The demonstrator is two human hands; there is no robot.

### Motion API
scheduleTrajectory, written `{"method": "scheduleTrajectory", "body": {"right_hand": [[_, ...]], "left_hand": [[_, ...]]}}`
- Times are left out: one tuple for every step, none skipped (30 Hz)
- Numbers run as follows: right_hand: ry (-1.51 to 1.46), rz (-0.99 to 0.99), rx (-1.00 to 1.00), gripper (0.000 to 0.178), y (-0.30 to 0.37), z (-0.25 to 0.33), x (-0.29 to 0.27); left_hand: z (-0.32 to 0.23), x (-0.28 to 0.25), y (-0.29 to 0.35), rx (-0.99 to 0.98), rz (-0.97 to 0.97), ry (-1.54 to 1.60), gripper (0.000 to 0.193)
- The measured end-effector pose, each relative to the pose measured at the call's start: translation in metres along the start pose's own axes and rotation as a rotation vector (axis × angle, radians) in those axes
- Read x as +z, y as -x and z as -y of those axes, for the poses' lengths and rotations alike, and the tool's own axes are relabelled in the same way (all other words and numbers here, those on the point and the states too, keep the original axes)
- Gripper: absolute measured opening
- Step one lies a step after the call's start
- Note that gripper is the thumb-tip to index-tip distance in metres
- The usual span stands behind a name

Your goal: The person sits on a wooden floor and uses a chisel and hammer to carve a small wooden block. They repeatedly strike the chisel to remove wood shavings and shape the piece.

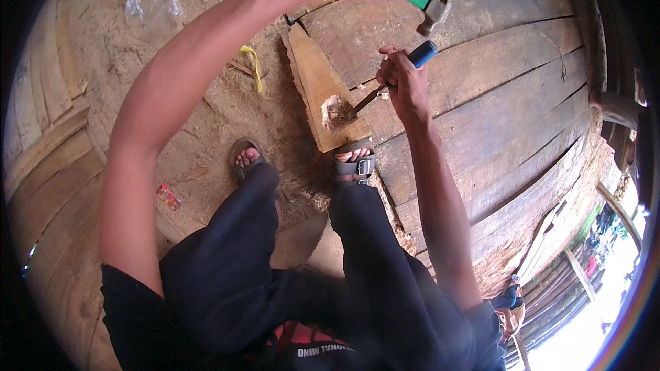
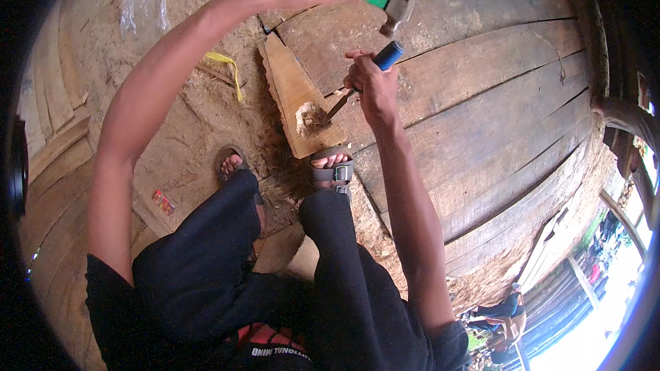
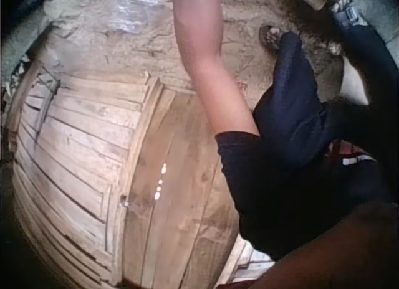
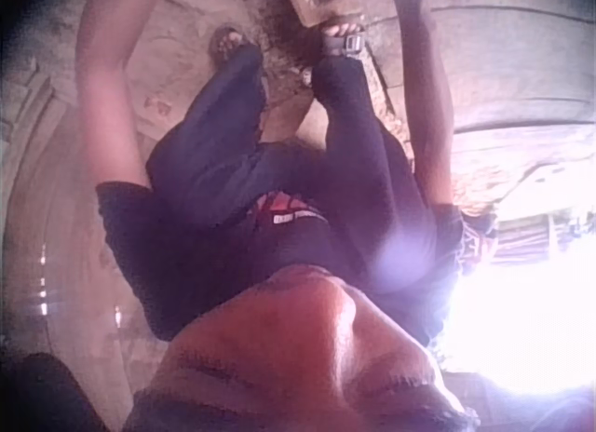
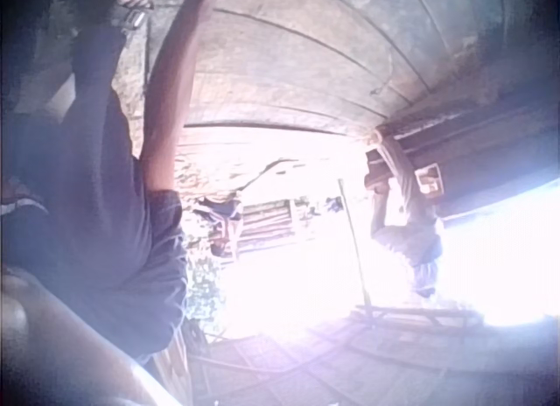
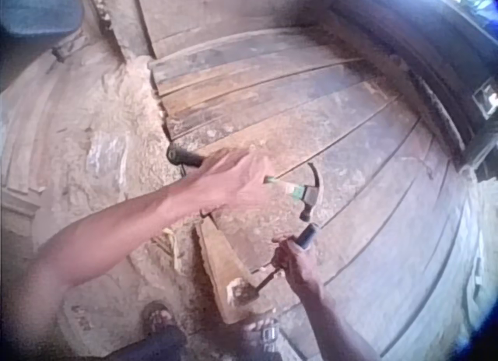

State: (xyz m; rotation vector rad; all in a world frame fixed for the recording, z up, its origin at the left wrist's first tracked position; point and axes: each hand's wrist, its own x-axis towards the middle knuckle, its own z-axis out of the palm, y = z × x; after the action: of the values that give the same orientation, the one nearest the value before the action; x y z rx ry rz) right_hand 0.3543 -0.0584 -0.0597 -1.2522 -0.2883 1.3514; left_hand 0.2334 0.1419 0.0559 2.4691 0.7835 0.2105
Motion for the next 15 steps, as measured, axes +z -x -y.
{"method": "scheduleTrajectory", "body": {"right_hand": [[0.010,0.000,-0.005,0.017,0.000,-0.001,-0.002],[0.020,0.000,-0.011,0.018,0.000,-0.002,-0.003],[0.031,0.004,-0.017,0.018,0.000,0.000,-0.002],[0.025,0.002,-0.016,0.018,0.001,0.000,0.000],[0.020,0.000,-0.015,0.019,0.002,-0.001,0.003],[0.015,-0.005,-0.015,0.019,0.002,-0.001,0.003],[0.013,-0.008,-0.007,0.018,0.001,0.000,0.000],[0.010,-0.011,0.002,0.018,0.000,0.002,-0.004],[0.005,-0.009,0.012,0.018,0.001,0.002,-0.003],[0.011,-0.009,0.007,0.017,0.001,0.001,-0.001],[0.017,-0.008,0.002,0.017,0.001,0.000,0.001],[0.025,-0.013,-0.005,0.016,0.001,0.001,0.001],[0.017,-0.011,-0.008,0.016,0.001,0.001,-0.002],[0.008,-0.009,-0.012,0.016,0.001,-0.001,-0.005],[-0.002,0.000,-0.013,0.016,0.002,-0.002,-0.004]], "left_hand": [[-0.005,-0.001,0.000,0.012,-0.023,-0.011,0.062],[-0.001,0.006,-0.005,-0.031,-0.034,0.059,0.062],[0.000,0.010,-0.010,-0.077,-0.049,0.126,0.061],[0.003,0.013,-0.013,-0.122,-0.063,0.193,0.061],[0.007,0.017,-0.012,-0.098,0.001,0.092,0.061],[0.002,0.013,-0.007,-0.071,0.065,-0.008,0.061],[-0.002,0.012,-0.005,-0.044,0.130,-0.107,0.061],[-0.001,0.015,-0.009,-0.073,0.082,-0.008,0.061],[-0.001,0.017,-0.013,-0.106,0.035,0.087,0.061],[0.000,0.019,-0.015,-0.138,-0.012,0.183,0.061],[0.004,0.020,-0.012,-0.140,0.012,0.150,0.061],[0.004,0.019,-0.010,-0.138,0.038,0.121,0.062],[0.004,0.019,-0.010,-0.136,0.064,0.092,0.062],[0.002,0.018,-0.011,-0.092,0.065,0.027,0.062],[0.003,0.016,-0.010,-0.055,0.065,-0.042,0.062]]}}
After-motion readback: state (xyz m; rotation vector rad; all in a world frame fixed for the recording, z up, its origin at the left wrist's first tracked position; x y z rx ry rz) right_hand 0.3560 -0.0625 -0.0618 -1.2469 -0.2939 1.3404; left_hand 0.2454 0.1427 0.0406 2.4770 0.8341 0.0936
